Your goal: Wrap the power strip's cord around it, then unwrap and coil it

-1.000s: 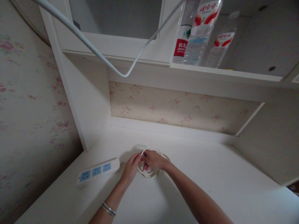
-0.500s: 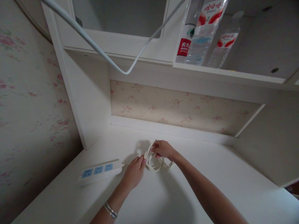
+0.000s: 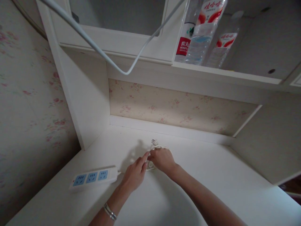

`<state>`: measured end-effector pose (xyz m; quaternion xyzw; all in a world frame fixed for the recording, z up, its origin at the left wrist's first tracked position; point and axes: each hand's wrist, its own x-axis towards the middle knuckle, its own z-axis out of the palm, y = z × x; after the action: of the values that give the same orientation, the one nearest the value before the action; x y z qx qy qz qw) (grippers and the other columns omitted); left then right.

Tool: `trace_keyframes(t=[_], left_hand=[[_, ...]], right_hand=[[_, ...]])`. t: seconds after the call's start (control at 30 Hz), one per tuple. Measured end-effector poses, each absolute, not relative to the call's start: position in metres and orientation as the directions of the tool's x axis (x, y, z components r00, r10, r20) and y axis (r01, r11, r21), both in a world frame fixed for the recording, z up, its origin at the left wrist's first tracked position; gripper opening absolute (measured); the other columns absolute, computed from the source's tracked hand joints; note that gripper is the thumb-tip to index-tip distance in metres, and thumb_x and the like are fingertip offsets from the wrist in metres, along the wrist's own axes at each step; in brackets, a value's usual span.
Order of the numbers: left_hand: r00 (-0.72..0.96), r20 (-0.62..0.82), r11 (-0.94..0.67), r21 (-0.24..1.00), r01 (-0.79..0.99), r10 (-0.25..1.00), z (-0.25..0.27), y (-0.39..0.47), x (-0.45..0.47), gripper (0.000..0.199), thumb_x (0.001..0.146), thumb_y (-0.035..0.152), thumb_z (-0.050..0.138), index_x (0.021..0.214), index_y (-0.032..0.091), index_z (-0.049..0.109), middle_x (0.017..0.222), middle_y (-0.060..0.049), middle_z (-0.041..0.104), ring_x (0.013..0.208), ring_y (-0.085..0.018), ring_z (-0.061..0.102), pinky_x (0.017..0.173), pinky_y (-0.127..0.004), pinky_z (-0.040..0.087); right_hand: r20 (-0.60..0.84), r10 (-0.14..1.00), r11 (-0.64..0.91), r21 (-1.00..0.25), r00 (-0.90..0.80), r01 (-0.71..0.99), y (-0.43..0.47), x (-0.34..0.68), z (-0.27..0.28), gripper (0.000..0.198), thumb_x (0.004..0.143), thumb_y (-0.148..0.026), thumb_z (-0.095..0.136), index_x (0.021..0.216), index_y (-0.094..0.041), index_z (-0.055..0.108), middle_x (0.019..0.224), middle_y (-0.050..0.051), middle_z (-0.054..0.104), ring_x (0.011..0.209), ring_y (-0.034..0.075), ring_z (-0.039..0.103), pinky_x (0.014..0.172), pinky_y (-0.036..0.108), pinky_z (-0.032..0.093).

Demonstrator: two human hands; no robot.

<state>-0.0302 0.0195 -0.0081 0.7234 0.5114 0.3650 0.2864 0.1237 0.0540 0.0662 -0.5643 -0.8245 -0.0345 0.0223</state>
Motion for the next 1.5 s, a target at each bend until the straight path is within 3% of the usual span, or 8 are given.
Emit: trace_keyframes(t=[0.17,0.3,0.43,0.63,0.77,0.93,1.17,1.5], left_hand=[[0.161,0.218,-0.271,0.817,0.509,0.962,-0.006,0.017,-0.025,0.046,0.092,0.038,0.034,0.138,0.028,0.039,0.108,-0.007,0.068,0.088,-0.022,0.065,0.076,-0.027,0.041],[0.092,0.166,-0.188,0.783,0.593,0.982,-0.009,0.018,-0.023,0.031,0.093,0.04,0.034,0.105,0.025,0.057,0.078,-0.005,0.069,0.071,-0.021,0.064,0.063,-0.025,0.037],[-0.04,0.147,-0.09,0.774,0.626,0.988,-0.011,0.022,-0.02,0.03,0.095,0.038,0.025,0.092,0.022,0.051,0.073,-0.006,0.066,0.068,-0.021,0.063,0.058,-0.025,0.033],[-0.19,0.068,0.054,0.818,0.573,0.979,-0.012,0.031,-0.025,0.028,0.095,0.034,0.023,0.089,0.022,0.048,0.073,-0.006,0.064,0.07,-0.022,0.062,0.059,-0.027,0.033],[-0.068,0.107,-0.059,0.861,0.505,0.992,-0.012,0.032,-0.031,0.031,0.094,0.033,0.024,0.087,0.022,0.053,0.079,-0.007,0.064,0.073,-0.02,0.062,0.064,-0.027,0.036],[0.033,0.105,-0.108,0.884,0.455,0.994,-0.01,0.025,-0.031,0.048,0.094,0.047,0.022,0.081,0.022,0.061,0.077,-0.007,0.066,0.077,-0.022,0.062,0.068,-0.028,0.037],[0.072,0.078,-0.107,0.732,0.673,0.994,-0.017,0.033,-0.037,0.043,0.094,0.046,0.029,0.077,0.019,0.058,0.072,-0.004,0.065,0.068,-0.017,0.058,0.061,-0.024,0.033],[0.052,0.05,-0.071,0.573,0.817,0.997,-0.016,0.029,-0.037,0.045,0.095,0.046,0.026,0.085,0.019,0.061,0.083,-0.007,0.068,0.077,-0.019,0.063,0.067,-0.028,0.038]], right_hand=[[0.004,0.852,0.522,0.054,-0.523,0.851,0.045,0.117,0.064,0.025,0.084,-0.024,0.049,0.09,-0.013,0.07,0.087,0.018,0.07,0.083,0.027,0.066,0.072,0.033,0.047],[-0.05,0.824,0.566,0.019,-0.564,0.824,0.045,0.117,0.063,0.028,0.087,-0.033,0.048,0.091,-0.017,0.07,0.088,0.015,0.071,0.085,0.027,0.067,0.073,0.033,0.047],[-0.075,0.806,0.587,-0.019,-0.587,0.809,0.041,0.115,0.059,0.029,0.088,-0.038,0.048,0.094,-0.019,0.069,0.09,0.013,0.071,0.088,0.025,0.066,0.075,0.033,0.047],[0.03,0.795,0.605,-0.111,-0.606,0.789,0.023,0.115,0.043,0.027,0.093,-0.035,0.042,0.101,-0.021,0.063,0.115,0.012,0.064,0.098,0.023,0.064,0.079,0.03,0.046],[0.149,0.791,0.612,-0.17,-0.593,0.773,0.019,0.124,0.035,0.031,0.097,-0.038,0.034,0.106,-0.024,0.059,0.121,0.008,0.062,0.103,0.02,0.062,0.078,0.026,0.045],[0.183,0.85,0.52,-0.137,-0.494,0.843,0.035,0.139,0.044,0.038,0.096,-0.047,0.029,0.102,-0.024,0.06,0.09,0.005,0.07,0.083,0.019,0.066,0.068,0.025,0.042],[0.181,0.937,0.308,-0.019,-0.3,0.951,0.082,0.191,0.066,0.041,0.094,-0.051,0.031,0.104,-0.026,0.063,0.085,0.006,0.072,0.077,0.021,0.067,0.065,0.026,0.04],[0.29,0.954,0.109,-0.109,-0.074,0.988,0.11,0.275,0.056,0.035,0.092,-0.048,0.038,0.101,-0.026,0.064,0.088,0.006,0.072,0.076,0.022,0.069,0.063,0.027,0.045]])
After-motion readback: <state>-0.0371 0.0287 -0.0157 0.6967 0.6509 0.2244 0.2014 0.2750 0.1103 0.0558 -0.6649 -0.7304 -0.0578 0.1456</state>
